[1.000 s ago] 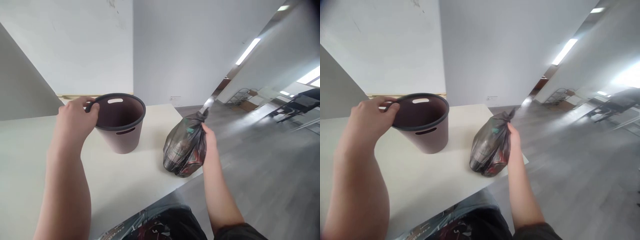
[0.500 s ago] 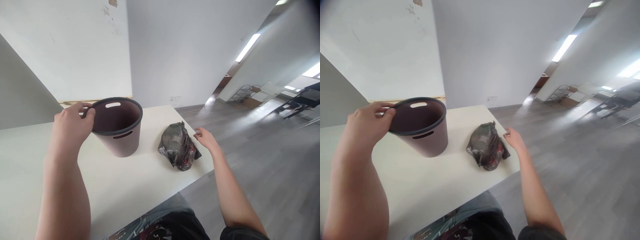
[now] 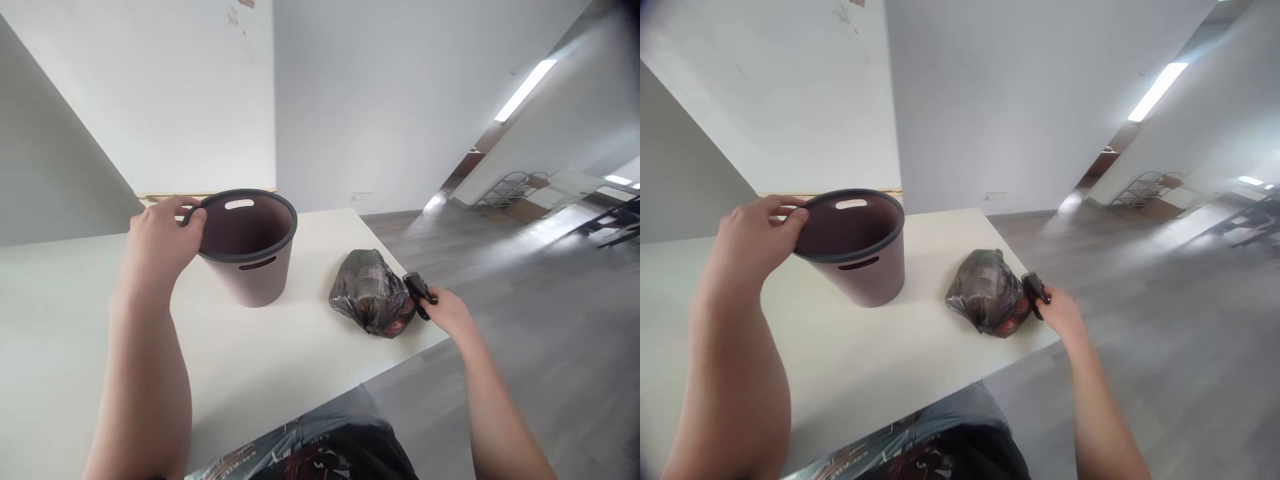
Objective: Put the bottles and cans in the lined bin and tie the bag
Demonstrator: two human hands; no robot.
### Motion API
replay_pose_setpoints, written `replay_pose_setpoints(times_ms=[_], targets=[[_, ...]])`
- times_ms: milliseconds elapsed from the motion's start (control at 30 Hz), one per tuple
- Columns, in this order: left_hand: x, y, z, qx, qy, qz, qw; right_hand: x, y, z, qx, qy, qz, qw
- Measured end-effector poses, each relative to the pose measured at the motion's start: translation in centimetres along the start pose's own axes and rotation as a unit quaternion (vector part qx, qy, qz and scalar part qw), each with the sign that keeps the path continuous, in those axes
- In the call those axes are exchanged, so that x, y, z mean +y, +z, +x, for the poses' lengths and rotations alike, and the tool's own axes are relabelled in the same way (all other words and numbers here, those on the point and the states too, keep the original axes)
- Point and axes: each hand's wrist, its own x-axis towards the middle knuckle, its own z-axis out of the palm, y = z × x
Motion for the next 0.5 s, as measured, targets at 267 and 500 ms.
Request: replay_pose_setpoints(times_ms=[267, 500], targets=[[-0.8, 0.1, 0.0, -0.003, 0.017, -0.006, 1.000, -0.2, 0.2, -0.3, 0.065, -0.013, 0.223, 0.973], [-1.1, 0.0, 0.0, 0.001, 0.050, -0.031, 0.998, -5.1, -1.7, -2.7, 0.253, -0.052, 0.564, 0.784]])
